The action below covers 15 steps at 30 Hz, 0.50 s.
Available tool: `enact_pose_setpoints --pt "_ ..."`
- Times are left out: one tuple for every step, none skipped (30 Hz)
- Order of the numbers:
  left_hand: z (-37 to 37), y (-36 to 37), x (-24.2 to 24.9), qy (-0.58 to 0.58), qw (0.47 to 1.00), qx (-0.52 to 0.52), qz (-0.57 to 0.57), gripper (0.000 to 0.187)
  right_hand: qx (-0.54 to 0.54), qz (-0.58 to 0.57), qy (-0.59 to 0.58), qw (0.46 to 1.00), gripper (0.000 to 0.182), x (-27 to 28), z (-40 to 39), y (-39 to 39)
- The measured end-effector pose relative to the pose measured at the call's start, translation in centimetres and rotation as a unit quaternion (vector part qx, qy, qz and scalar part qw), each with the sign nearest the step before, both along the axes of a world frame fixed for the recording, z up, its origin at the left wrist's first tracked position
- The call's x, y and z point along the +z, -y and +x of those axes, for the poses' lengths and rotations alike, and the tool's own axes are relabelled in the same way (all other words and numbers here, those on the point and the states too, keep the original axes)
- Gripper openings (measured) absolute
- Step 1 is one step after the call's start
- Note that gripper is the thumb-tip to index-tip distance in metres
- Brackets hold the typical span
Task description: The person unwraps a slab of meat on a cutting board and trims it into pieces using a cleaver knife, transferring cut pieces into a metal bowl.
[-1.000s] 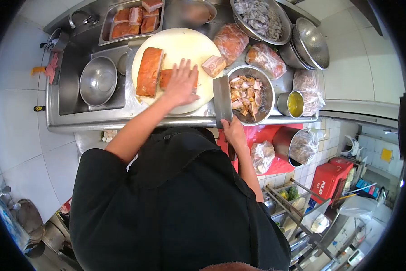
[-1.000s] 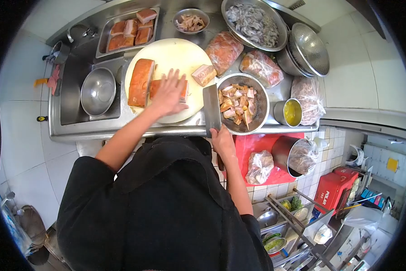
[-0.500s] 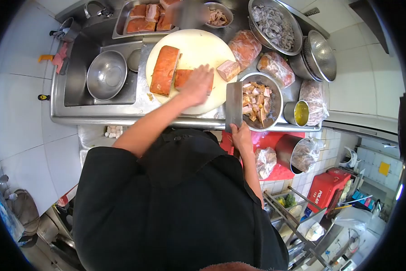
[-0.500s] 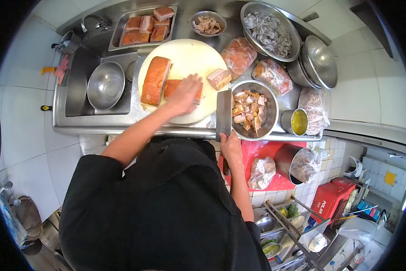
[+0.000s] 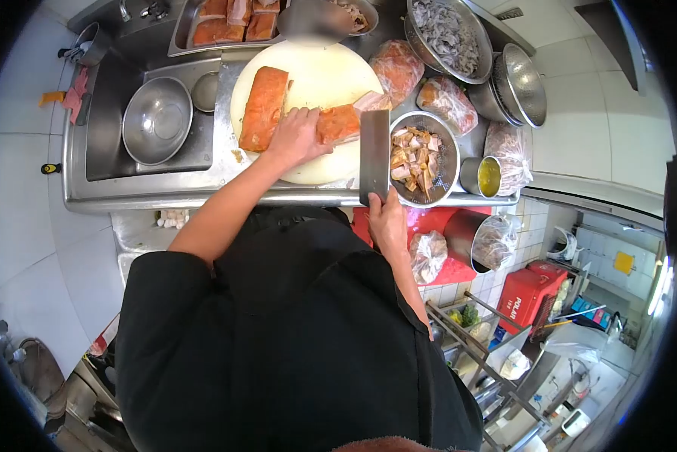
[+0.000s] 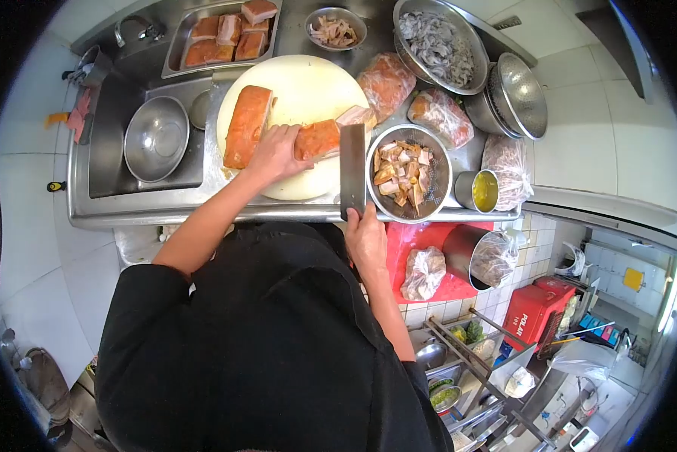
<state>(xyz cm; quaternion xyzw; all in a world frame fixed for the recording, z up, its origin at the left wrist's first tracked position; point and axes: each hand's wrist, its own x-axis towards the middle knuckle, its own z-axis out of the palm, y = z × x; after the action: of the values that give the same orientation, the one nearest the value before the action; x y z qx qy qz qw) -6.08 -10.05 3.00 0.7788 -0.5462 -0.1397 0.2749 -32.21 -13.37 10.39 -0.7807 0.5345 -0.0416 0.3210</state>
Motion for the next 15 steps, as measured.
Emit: enact_pose_setpoints --pt "0.1 0.0 -0.1 -0.003 1.0 -0.007 0.017 0.083 0.008 0.0 0.002 1.0 0.035 0.0 0.5 0.1" --pt "0.4 0.0 0.4 -0.005 0.999 -0.015 0.033 0.083 0.015 0.0 0.006 1.0 0.035 -0.1 0.9 0.2" --pt "0.6 0.1 0.9 -0.006 0.998 -0.023 0.05 0.084 0.021 -0.019 0.01 1.0 0.036 -0.3 1.2 0.3" --pt "0.5 0.2 1.5 -0.001 0.997 -0.012 0.079 0.083 0.014 -0.022 0.017 1.0 0.036 -0.3 1.4 0.4" --pt "0.2 0.5 2.3 0.004 0.994 0.0 0.108 0.083 0.007 -0.024 0.024 0.999 0.036 -0.3 1.6 0.4" --pt "-0.1 0.6 3.1 0.01 0.99 0.011 0.138 0.082 0.0 -0.026 0.031 0.999 0.036 -0.3 1.6 0.4" --pt "-0.3 0.7 4.0 -0.019 0.987 0.033 0.155 0.086 -0.008 -0.018 0.031 0.999 0.035 -0.4 1.5 0.4" --pt "-0.6 0.8 4.8 -0.047 0.982 0.055 0.172 0.09 -0.018 -0.008 0.031 0.999 0.034 -0.7 1.1 0.5" --pt "-0.9 0.8 5.1 -0.074 0.976 0.076 0.19 0.094 -0.028 0.001 0.032 0.999 0.034 -0.9 0.6 0.6" --pt "-0.9 0.9 4.6 -0.108 0.978 0.092 0.156 0.095 -0.03 0.01 0.022 0.999 0.034 -1.2 0.1 0.6" --pt "-0.7 0.9 3.7 -0.142 0.977 0.107 0.122 0.097 -0.032 0.019 0.012 0.999 0.034 -1.4 -0.4 0.6" --pt "-0.4 0.7 4.9 -0.175 0.973 0.121 0.089 0.098 -0.036 0.029 0.003 0.999 0.034 -1.6 -0.8 0.6" --pt "0.7 0.2 6.3 -0.148 0.973 0.038 0.174 0.092 -0.034 0.031 -0.019 0.999 0.034 -1.7 -1.1 0.6" --pt "0.9 0.0 5.5 0.006 0.99 -0.033 0.134 0.091 -0.033 0.034 -0.04 0.998 0.035 -1.8 -1.3 0.5" --pt "1.1 0.1 4.0 0.159 0.978 -0.105 0.087 0.09 -0.032 0.038 -0.062 0.997 0.036 -1.9 -1.5 0.4"
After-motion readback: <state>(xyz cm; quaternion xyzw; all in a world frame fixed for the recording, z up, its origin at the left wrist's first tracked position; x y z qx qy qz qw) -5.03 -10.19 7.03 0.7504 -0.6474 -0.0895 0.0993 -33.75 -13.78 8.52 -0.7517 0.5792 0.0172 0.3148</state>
